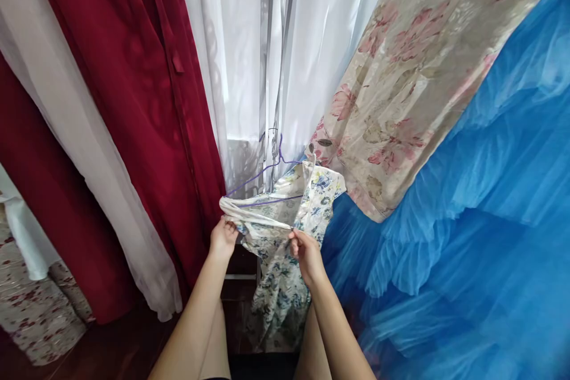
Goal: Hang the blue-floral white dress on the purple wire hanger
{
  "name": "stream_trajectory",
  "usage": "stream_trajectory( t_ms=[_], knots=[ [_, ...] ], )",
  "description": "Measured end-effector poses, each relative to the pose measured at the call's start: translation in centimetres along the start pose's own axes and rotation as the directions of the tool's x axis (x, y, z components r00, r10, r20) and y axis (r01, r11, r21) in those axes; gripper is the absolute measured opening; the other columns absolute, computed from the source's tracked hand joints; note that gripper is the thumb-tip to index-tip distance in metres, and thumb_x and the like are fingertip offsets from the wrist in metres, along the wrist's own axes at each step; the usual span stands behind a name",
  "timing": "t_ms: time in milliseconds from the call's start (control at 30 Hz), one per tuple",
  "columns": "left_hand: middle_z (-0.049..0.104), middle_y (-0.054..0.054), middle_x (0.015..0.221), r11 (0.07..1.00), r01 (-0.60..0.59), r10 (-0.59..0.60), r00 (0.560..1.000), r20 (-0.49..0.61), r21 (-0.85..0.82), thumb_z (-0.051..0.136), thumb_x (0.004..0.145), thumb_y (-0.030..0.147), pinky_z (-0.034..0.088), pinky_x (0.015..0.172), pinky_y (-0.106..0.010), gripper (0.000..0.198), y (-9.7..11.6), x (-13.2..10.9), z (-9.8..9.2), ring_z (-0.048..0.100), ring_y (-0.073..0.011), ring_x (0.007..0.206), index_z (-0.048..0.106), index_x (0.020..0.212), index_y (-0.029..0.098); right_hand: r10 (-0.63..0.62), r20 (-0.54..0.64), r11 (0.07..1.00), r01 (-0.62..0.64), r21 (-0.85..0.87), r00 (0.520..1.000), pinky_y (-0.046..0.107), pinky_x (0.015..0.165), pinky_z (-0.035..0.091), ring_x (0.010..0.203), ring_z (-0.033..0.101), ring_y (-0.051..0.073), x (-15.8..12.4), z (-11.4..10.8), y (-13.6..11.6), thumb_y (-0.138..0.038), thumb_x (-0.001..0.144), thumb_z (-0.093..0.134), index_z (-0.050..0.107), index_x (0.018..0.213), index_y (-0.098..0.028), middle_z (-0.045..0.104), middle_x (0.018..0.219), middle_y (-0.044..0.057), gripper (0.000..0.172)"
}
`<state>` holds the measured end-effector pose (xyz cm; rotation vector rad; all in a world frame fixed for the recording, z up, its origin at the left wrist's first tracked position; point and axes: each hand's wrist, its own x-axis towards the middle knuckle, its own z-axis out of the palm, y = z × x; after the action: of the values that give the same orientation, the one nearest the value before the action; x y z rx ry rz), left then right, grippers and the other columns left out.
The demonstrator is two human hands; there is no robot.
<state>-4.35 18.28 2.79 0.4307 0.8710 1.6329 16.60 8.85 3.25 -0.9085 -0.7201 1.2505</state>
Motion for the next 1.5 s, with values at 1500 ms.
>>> stream_trajectory(
  t_ms=[1500],
  knots=[
    [0.067, -0.003, 0.082, 0.478, -0.479, -0.461, 0.577, 0.674, 0.737, 0.059, 0.091, 0.055, 0.043, 0.066, -0.026, 0.043, 1.2, -10.9, -4.3, 0.059, -0.0193, 0.076, 0.071, 0.092, 0.014, 0.414, 0.602, 0.852, -0.059, -0.52, 0.682, 0.024, 0.054, 0.031, 0.055, 0.041, 0.011, -3.8, 1.3, -8.0, -0.037, 0.077, 0.079, 0.071, 0.079, -0.015, 0.057, 0.064, -0.002, 0.023]
  ],
)
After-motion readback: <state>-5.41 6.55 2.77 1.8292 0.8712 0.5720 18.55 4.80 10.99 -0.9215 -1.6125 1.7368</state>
